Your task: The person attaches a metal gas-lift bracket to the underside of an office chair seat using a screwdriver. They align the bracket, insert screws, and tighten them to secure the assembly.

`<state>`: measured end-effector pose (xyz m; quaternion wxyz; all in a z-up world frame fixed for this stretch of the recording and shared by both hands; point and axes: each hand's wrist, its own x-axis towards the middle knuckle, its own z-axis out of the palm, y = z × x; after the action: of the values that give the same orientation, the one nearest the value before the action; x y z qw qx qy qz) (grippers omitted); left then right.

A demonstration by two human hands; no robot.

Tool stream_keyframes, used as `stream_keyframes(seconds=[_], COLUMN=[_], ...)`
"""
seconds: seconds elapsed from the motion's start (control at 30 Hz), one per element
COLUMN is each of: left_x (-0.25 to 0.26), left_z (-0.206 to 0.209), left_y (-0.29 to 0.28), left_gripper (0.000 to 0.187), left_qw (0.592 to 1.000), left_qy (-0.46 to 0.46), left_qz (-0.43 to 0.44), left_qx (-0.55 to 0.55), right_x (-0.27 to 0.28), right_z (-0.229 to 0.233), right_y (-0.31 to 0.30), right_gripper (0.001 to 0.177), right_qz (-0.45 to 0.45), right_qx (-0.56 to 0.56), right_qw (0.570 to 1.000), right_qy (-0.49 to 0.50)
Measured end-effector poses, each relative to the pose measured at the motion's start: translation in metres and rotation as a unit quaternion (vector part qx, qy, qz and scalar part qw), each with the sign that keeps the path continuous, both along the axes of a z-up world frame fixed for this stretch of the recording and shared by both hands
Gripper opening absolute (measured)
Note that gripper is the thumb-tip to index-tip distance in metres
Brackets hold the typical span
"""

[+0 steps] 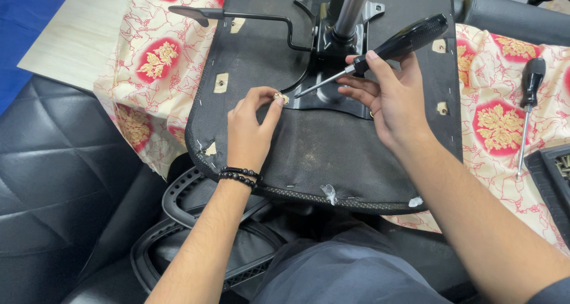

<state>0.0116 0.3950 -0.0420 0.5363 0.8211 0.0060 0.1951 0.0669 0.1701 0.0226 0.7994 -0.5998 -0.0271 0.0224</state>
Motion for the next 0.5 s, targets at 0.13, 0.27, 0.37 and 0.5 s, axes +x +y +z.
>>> stream_keyframes(seconds=[0.13, 0.27, 0.37, 0.5], left_x=[-0.0014, -0.0031, -0.0029, -0.0022], left_z=[-0.0025, -0.0031, -0.0022, -0.0003], left_y=[-0.0008, -0.0032, -0.0024, -0.0011], left_gripper=[0.021, 0.02, 0.019, 0.019], left_qw=[0.999, 0.995, 0.995, 0.997], left_qy=[0.001, -0.012, -0.015, -0.011], left_qz=[0.035, 0.027, 0.025, 0.017], left_qx=[0.04, 0.095, 0.092, 0.081], right_x=[0.0014, 0.0022, 0.0023, 0.0024], right_z=[-0.0032, -0.0042, -0.0056, -0.0077], right_y=[0.0038, 0.0049, 0.005, 0.0034], right_gripper=[0.044, 0.045, 0.045, 0.045], right_qz=[0.002, 0.004, 0.005, -0.005], right_qx=[-0.006, -0.006, -0.003, 0.0], right_qw=[1.0, 1.0, 1.0, 1.0], right_qy=[-0.001, 0.0, 0.0, 0.005])
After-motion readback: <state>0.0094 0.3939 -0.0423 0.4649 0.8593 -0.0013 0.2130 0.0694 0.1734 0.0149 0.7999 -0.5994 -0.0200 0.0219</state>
